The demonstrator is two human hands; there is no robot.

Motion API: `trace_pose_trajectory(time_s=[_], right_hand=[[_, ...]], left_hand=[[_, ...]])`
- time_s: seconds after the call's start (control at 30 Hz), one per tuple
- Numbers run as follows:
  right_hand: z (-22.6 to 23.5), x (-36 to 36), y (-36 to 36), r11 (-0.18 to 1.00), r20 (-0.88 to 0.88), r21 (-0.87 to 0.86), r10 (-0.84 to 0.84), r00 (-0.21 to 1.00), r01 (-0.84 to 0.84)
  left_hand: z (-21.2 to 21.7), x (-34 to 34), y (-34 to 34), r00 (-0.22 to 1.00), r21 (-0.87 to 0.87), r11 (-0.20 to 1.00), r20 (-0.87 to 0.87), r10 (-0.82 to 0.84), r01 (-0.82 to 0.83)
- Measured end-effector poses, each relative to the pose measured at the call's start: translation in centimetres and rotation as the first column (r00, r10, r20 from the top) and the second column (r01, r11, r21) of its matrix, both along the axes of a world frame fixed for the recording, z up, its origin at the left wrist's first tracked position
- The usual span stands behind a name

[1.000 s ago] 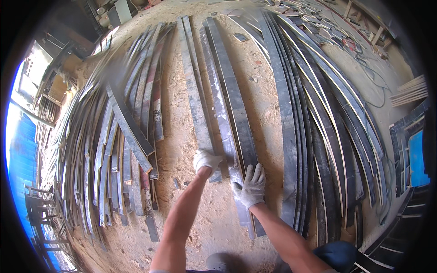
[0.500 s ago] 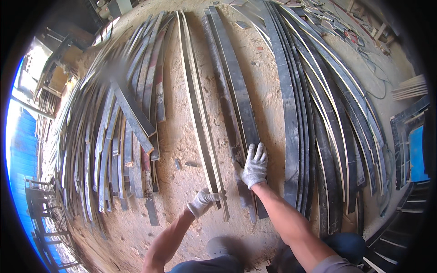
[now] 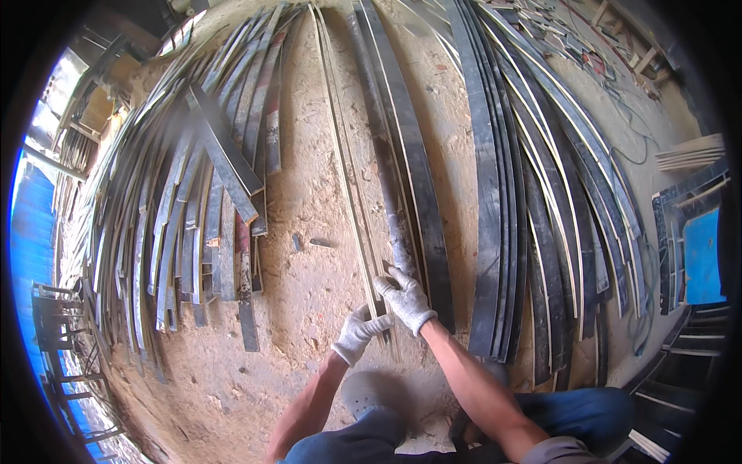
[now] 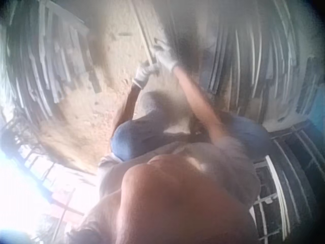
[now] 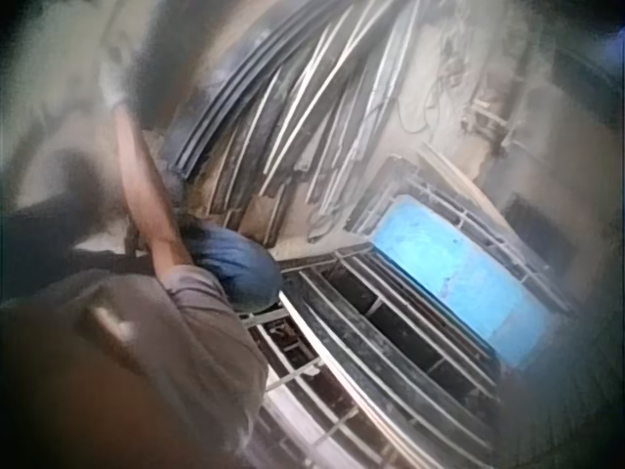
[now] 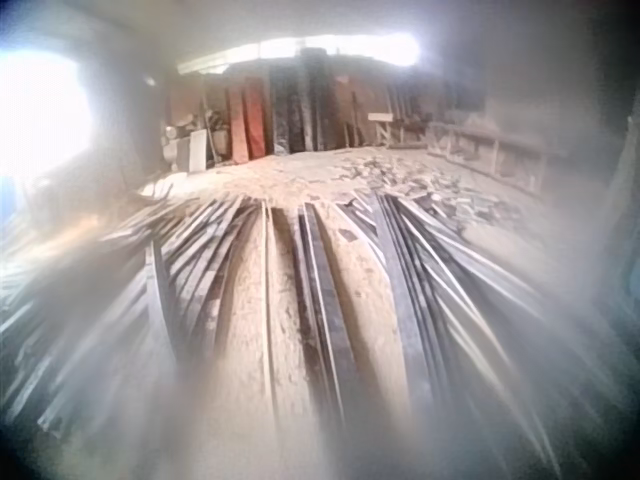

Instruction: The person picks up long metal strips from a pile on the floor, carries them to a workbench, and places them in a stack. The person repeats this process, gathering more strips and adding them to the pile on the bench.

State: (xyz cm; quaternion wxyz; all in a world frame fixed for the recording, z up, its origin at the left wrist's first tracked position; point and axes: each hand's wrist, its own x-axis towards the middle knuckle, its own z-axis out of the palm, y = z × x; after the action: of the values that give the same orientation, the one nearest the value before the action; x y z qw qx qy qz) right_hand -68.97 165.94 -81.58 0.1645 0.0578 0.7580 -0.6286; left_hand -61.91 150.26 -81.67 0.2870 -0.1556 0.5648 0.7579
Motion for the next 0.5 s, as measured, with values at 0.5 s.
trace_pose_trajectory(time_s=[0.5], right_hand=[[0.2, 0.8, 0.7, 0.851, -0.464, 0.455, -0.026, 0.886, 0.263]], left_hand=[[0.2, 4.5, 1.4, 0.957, 0.01, 0.965, 0.134, 0.259, -0.263]])
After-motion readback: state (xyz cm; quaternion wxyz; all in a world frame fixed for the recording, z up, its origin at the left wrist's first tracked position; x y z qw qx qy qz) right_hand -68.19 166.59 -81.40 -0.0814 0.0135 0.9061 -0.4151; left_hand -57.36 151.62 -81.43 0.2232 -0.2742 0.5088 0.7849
